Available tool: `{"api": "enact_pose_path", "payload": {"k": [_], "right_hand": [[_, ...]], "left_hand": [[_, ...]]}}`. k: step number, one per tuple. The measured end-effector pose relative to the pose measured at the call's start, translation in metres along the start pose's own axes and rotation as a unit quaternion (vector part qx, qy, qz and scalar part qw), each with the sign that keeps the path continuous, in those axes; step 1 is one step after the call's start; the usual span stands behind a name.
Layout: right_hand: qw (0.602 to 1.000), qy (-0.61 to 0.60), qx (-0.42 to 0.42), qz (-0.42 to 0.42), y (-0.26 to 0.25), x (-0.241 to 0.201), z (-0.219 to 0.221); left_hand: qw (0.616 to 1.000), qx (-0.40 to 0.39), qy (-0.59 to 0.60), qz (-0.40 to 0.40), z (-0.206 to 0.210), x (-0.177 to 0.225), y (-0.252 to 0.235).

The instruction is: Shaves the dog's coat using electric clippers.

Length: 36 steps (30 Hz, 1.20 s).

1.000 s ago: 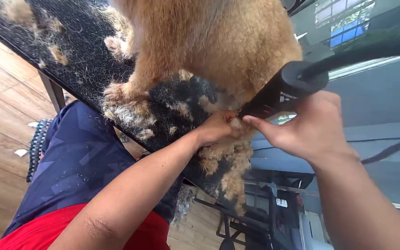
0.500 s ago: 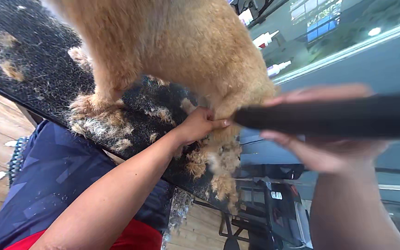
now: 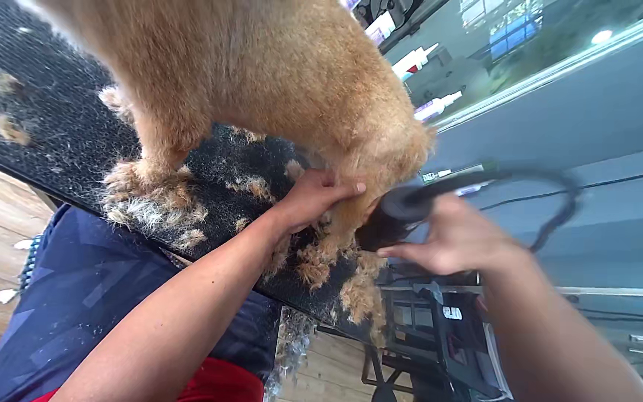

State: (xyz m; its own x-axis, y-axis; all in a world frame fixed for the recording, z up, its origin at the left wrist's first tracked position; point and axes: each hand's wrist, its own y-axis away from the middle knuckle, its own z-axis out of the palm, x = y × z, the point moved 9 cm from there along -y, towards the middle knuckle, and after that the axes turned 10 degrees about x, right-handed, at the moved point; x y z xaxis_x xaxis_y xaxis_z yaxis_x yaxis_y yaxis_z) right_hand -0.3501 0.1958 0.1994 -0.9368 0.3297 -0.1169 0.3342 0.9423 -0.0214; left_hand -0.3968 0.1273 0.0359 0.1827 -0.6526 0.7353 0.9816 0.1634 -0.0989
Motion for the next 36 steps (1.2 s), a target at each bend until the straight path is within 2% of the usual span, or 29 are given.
{"api": "enact_pose_path", "payload": {"k": [1,3,5,6,8,10,13,15,16,17,19,20,22,24,27,30,32,34,36], "right_hand": [[0.998,-0.051,0.046,-0.005,-0.005,-0.004,-0.020],[0.965,-0.156,0.193,-0.083,-0.019,-0.015,-0.061],[0.935,-0.141,0.292,-0.145,-0.033,-0.019,-0.080],[0.934,-0.114,0.306,-0.148,-0.038,-0.019,-0.077],[0.950,-0.061,0.284,-0.112,-0.044,-0.016,-0.058],[0.971,-0.023,0.227,-0.069,-0.039,-0.010,-0.032],[0.996,0.052,0.062,-0.032,-0.032,0.001,-0.002],[0.998,0.054,-0.033,-0.025,-0.034,-0.002,0.000],[0.999,0.021,-0.014,-0.029,-0.038,-0.009,-0.013],[0.997,-0.036,0.049,-0.045,-0.042,-0.018,-0.032],[0.961,-0.127,0.208,-0.127,-0.049,-0.036,-0.072],[0.937,-0.130,0.272,-0.178,-0.052,-0.045,-0.085],[0.908,-0.109,0.318,-0.251,-0.060,-0.060,-0.093],[0.915,-0.090,0.291,-0.263,-0.070,-0.062,-0.082],[0.957,0.012,0.222,-0.188,-0.080,-0.054,-0.059],[0.979,0.118,0.104,-0.133,-0.095,-0.058,-0.047],[0.985,0.071,0.079,-0.138,-0.100,-0.065,-0.055],[0.972,-0.054,0.118,-0.194,-0.102,-0.079,-0.070],[0.953,-0.098,0.122,-0.259,-0.102,-0.093,-0.069]], "left_hand": [[1.000,0.001,-0.019,0.003,0.000,-0.001,0.000],[1.000,-0.001,-0.014,0.014,0.000,-0.003,0.001],[1.000,-0.007,0.000,0.012,0.000,-0.004,0.002],[1.000,-0.006,0.000,0.011,-0.001,-0.004,0.003],[1.000,-0.005,0.008,0.015,-0.004,-0.002,0.003],[0.998,-0.013,0.048,0.025,-0.011,0.000,0.004],[0.993,-0.024,0.113,0.025,-0.015,0.006,0.005],[0.995,-0.005,0.093,0.018,-0.014,0.013,0.004],[0.998,0.005,0.066,0.019,-0.013,0.016,0.003],[0.999,0.010,0.034,0.021,-0.012,0.018,0.002],[0.999,0.015,-0.021,0.021,-0.009,0.016,0.002],[0.999,0.009,-0.044,0.018,-0.008,0.014,0.002],[0.997,0.002,-0.075,0.019,-0.006,0.012,0.004],[0.995,0.001,-0.095,0.026,-0.006,0.012,0.005],[0.994,0.004,-0.106,0.035,-0.007,0.014,0.007],[0.994,-0.004,-0.106,0.039,-0.004,0.012,0.008],[0.994,-0.007,-0.099,0.036,-0.002,0.007,0.006],[0.994,0.001,-0.103,0.024,-0.001,0.006,0.005],[0.992,0.007,-0.123,0.003,0.000,0.006,0.007]]}}
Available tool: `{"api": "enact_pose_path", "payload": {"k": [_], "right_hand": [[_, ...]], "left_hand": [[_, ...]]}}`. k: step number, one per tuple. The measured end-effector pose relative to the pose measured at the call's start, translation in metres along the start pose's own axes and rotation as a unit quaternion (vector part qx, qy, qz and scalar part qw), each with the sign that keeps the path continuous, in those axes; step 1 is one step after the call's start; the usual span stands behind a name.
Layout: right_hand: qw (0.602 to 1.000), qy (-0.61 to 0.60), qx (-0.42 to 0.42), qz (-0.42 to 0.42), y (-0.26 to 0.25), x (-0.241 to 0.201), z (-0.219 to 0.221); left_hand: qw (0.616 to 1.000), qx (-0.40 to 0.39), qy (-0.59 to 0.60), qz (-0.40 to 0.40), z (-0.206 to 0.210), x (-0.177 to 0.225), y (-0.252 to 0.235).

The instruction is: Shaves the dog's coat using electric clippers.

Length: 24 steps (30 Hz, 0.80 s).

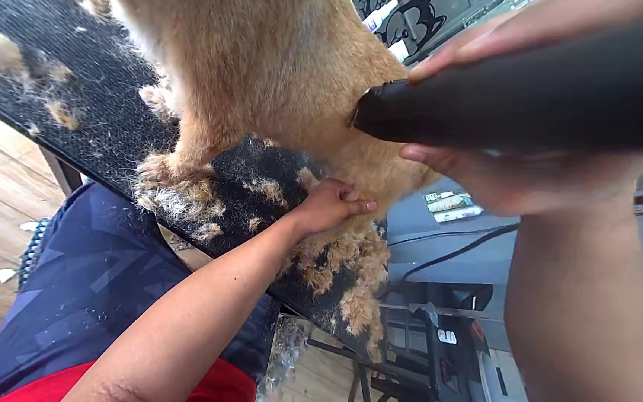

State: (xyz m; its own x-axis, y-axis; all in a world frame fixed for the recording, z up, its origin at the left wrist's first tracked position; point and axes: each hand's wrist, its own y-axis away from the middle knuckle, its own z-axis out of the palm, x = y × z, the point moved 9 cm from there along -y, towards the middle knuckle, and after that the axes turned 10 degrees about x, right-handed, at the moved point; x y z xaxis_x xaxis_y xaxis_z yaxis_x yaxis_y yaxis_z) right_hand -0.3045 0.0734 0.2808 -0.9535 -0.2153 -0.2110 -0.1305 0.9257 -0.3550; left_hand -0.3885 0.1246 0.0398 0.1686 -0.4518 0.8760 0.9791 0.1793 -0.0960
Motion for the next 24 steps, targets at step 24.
{"api": "enact_pose_path", "payload": {"k": [24], "right_hand": [[0.928,0.340,-0.051,0.145,0.049,0.019,0.042]], "left_hand": [[0.974,-0.041,0.221,-0.005,0.000,-0.012,0.011]]}}
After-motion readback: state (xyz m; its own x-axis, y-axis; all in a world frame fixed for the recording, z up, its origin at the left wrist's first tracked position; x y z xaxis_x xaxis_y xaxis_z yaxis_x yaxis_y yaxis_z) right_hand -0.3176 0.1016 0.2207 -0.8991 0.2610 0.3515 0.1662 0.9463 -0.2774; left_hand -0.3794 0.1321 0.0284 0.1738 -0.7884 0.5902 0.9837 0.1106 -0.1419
